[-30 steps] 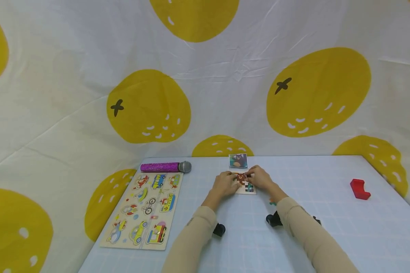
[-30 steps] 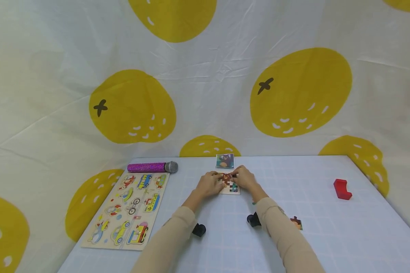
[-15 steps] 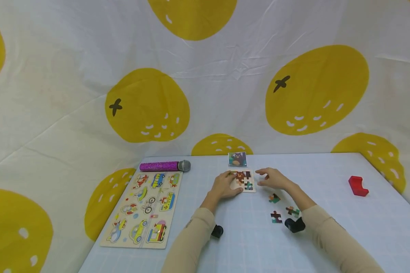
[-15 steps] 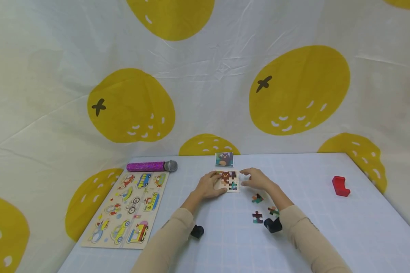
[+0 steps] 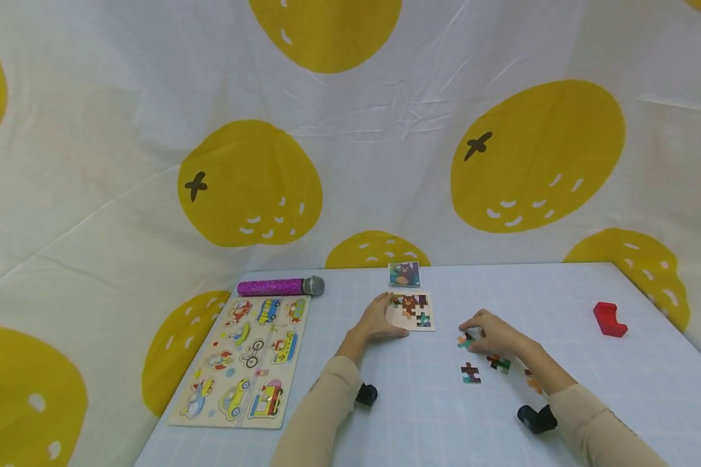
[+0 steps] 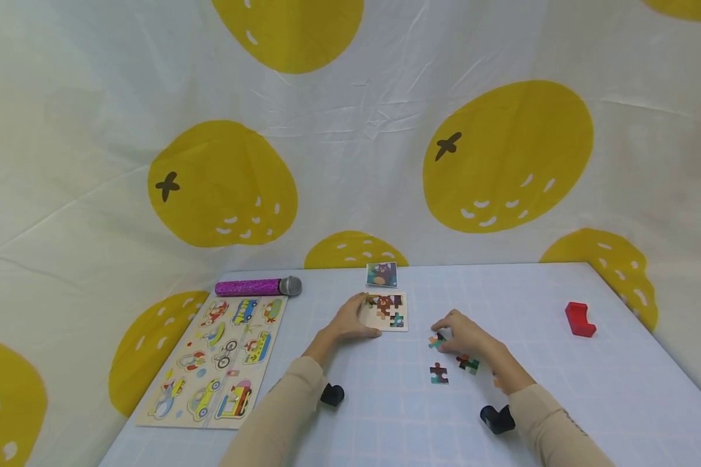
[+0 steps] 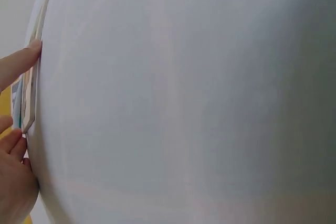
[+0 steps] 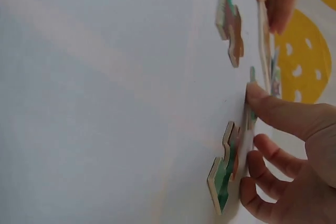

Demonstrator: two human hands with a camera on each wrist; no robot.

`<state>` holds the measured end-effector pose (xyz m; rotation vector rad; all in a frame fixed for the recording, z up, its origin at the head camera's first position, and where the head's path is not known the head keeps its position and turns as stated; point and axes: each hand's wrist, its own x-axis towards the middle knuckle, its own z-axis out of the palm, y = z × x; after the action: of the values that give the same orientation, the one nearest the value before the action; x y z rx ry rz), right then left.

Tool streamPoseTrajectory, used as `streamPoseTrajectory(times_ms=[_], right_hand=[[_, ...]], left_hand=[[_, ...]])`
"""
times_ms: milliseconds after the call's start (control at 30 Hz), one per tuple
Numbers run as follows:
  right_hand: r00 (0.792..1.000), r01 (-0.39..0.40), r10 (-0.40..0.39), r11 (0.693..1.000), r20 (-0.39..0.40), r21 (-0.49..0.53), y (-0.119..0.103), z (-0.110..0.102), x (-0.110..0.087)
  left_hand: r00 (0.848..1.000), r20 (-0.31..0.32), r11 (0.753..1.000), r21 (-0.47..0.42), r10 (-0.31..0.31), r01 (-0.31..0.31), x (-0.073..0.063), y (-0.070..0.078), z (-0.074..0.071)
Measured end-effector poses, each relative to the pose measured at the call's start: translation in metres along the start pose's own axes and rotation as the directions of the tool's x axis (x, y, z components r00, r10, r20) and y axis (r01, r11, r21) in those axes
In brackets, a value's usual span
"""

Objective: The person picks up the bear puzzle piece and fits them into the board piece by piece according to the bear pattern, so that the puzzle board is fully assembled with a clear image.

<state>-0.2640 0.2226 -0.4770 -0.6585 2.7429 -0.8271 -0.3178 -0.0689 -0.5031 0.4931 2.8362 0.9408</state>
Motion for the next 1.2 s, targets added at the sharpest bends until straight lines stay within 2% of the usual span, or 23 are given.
streamPoseTrajectory(times_ms=[167,267,333,400,467,567,667,767,1000,1200], right_hand=[[0.998,0.024,-0.024,1.000,-0.058,0.011,-0.002,0.003,0.000],[0.992,0.023,-0.022,1.000,-0.125,0.004,-0.004,0.001,0.001],[0.979,0.038,-0.028,0.998,-0.200,0.043,-0.005,-0.003,0.003],[0.960,0.078,-0.040,0.988,-0.277,0.130,-0.008,-0.012,0.007],[0.940,0.136,-0.047,0.960,-0.337,0.246,-0.013,-0.024,0.012],[0.915,0.223,-0.045,0.885,-0.402,0.409,-0.025,-0.044,0.018],[0.890,0.305,-0.067,0.823,-0.450,0.480,-0.036,-0.057,0.022],[0.870,0.360,-0.089,0.786,-0.485,0.502,-0.045,-0.064,0.025],[0.832,0.428,-0.112,0.752,-0.543,0.501,-0.055,-0.065,0.028],[0.805,0.444,-0.078,0.737,-0.588,0.509,-0.056,-0.062,0.030]], left_hand=[[1.000,-0.003,1.000,0.016,0.006,-0.006,0.000,-0.001,0.000],[1.000,-0.012,1.000,0.010,0.000,0.000,0.000,-0.001,0.001],[1.000,-0.019,1.000,0.003,-0.006,0.006,0.000,-0.002,0.002],[1.000,-0.024,1.000,-0.003,-0.008,0.008,-0.001,-0.002,0.001],[0.999,-0.033,1.000,-0.007,-0.002,0.002,-0.001,-0.002,0.001],[0.999,-0.041,1.000,-0.001,0.005,-0.005,0.000,-0.002,0.001],[0.999,-0.043,1.000,0.006,0.011,-0.010,0.000,-0.002,0.002],[0.999,-0.038,1.000,0.002,0.008,-0.007,0.000,-0.001,0.003],[0.999,-0.044,1.000,-0.010,-0.002,0.002,-0.001,0.000,0.004],[0.999,-0.048,1.000,-0.015,-0.002,0.001,-0.001,-0.001,0.003]])
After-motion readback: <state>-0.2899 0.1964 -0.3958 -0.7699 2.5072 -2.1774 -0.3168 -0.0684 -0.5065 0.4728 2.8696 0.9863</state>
